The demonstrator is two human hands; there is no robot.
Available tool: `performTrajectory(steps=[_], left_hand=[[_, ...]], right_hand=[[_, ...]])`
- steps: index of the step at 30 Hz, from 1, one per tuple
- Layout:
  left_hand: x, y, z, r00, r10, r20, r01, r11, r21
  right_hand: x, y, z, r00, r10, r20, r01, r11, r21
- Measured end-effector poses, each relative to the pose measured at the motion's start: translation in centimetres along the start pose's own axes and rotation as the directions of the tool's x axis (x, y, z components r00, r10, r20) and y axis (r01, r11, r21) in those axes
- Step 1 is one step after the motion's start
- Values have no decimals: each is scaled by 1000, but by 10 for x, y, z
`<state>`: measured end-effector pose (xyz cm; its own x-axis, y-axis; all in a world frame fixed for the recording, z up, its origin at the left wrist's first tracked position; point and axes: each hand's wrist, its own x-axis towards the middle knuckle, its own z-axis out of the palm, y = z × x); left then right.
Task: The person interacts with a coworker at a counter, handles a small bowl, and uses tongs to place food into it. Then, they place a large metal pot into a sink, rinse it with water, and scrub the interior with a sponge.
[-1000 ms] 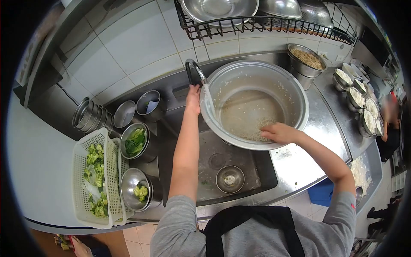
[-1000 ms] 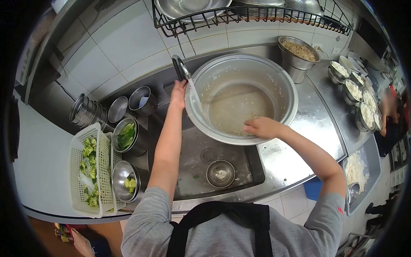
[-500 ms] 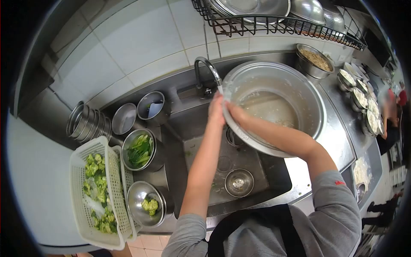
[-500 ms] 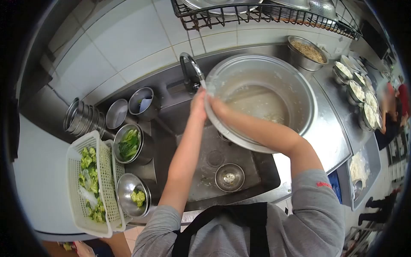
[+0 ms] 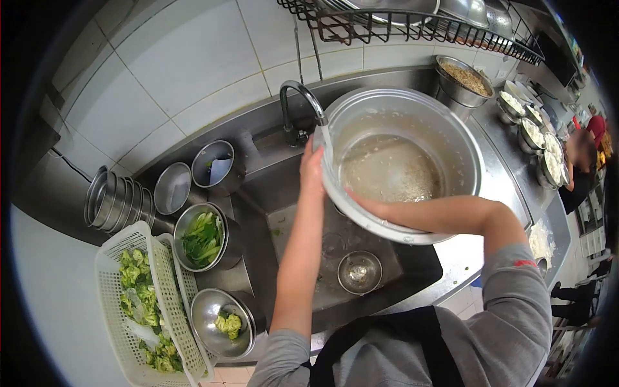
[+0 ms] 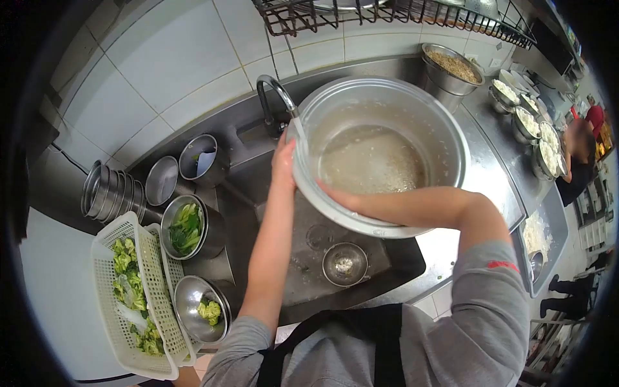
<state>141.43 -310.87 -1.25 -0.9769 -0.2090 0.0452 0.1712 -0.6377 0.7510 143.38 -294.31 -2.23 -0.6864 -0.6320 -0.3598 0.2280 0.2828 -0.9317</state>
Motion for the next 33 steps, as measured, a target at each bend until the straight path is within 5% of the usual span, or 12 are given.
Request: performTrajectory(steps=[3, 7, 9, 11, 14, 16, 18, 22, 25, 28, 30, 33], left_hand=[[7, 2, -2, 999, 3, -44, -7, 995, -96], [-85, -53, 42, 957, 195, -216, -230, 961, -153], [-112, -56, 54, 931, 252, -263, -244, 968, 65], [-98, -44, 42, 957, 181, -225, -171, 983, 62], [-15, 4, -17, 997, -69, 19, 70, 996, -62], [-10, 2, -26, 998, -61, -8, 60, 997, -50], [-23, 1, -14, 998, -12, -69, 10, 999, -38], [-105, -33, 38, 937, 173, -305, -138, 981, 133], [-69, -24, 7, 968, 118, -221, -103, 992, 77], [2, -7, -61, 979, -203, -26, 192, 953, -236], [-4, -9, -49, 993, -76, -86, 64, 989, -132], [-61, -20, 4, 985, 76, -153, -86, 994, -63]], right_hand=[[14, -12, 8, 995, 33, 96, -48, 987, 152], [95, -35, 3, 922, 35, -387, 75, 961, 265], [144, -40, -2, 803, 53, -594, 148, 947, 284], [139, 11, -6, 957, -8, -290, 134, 900, 416], [20, -11, 31, 992, 99, 78, -114, 970, 216], [8, -30, 42, 987, 151, 57, -158, 977, 145], [102, -4, 39, 999, 16, -41, 2, 920, 392], [180, -11, 3, 915, 87, -394, 149, 834, 530], [88, -2, 28, 976, -112, -189, 172, 924, 343], [5, -4, 26, 947, 161, 278, -212, 964, 161], [9, -12, 35, 985, 63, 162, -75, 995, 68], [121, -21, 25, 966, 115, -231, -17, 921, 389]])
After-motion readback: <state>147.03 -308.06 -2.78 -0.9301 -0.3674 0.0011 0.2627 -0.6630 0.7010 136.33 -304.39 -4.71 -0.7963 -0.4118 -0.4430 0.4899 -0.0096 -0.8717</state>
